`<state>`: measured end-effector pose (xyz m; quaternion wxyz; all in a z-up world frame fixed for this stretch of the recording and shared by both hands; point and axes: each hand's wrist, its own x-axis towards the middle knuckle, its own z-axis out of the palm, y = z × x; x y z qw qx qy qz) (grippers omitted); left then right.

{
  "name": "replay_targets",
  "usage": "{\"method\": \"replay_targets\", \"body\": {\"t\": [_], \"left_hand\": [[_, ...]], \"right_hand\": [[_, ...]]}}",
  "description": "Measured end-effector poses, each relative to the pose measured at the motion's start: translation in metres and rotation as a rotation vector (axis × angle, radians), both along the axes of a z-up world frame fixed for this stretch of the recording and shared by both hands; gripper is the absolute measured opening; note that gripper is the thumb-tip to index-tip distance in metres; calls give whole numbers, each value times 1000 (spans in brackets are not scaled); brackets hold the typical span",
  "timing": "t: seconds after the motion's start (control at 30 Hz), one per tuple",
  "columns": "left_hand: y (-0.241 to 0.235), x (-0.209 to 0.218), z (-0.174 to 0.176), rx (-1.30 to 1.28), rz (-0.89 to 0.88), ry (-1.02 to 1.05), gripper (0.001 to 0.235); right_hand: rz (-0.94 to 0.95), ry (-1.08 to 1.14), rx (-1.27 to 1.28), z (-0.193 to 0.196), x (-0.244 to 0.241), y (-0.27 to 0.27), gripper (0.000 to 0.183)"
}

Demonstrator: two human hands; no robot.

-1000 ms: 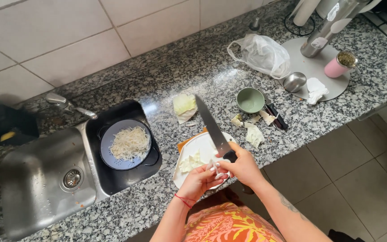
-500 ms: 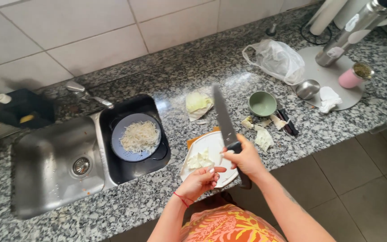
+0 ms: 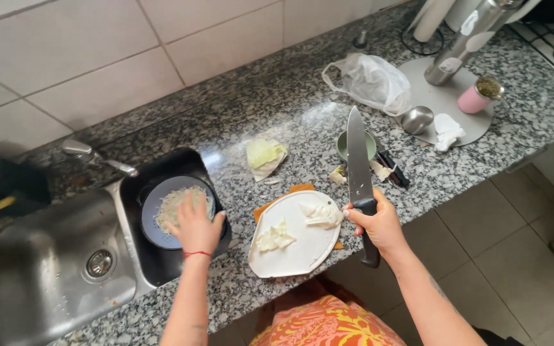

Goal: Shredding cabbage into fine strips using a knife on a cutting board and moving the shredded pieces to a plate.

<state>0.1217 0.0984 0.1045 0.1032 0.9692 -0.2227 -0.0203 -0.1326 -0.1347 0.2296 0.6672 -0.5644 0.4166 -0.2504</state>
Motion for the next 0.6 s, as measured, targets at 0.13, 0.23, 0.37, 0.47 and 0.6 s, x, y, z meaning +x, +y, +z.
{"method": "replay_targets", "body": {"t": [0.13,0.23,0.37,0.47,0.6], "left_hand": [[-64,-51,-10,-132,-131,-47,40],[-106,-93,-42,-464,-543,-22,28],[-136,-125,-70,-294,-885,-111,38],[-139,-122,-92,-366,-928,-219,21],[-122,-118,-32,-480,-509,438,11]], "right_hand": [[-10,-15,11,-5,-11,-1,35],[-31,-2,16,-19,-21,-2,34],[-41,-3,27,-21,-28,-2,37],[-57,9,57,-15,-35,-1,39],[-65,23,81,-19,-40,-2,38]]}}
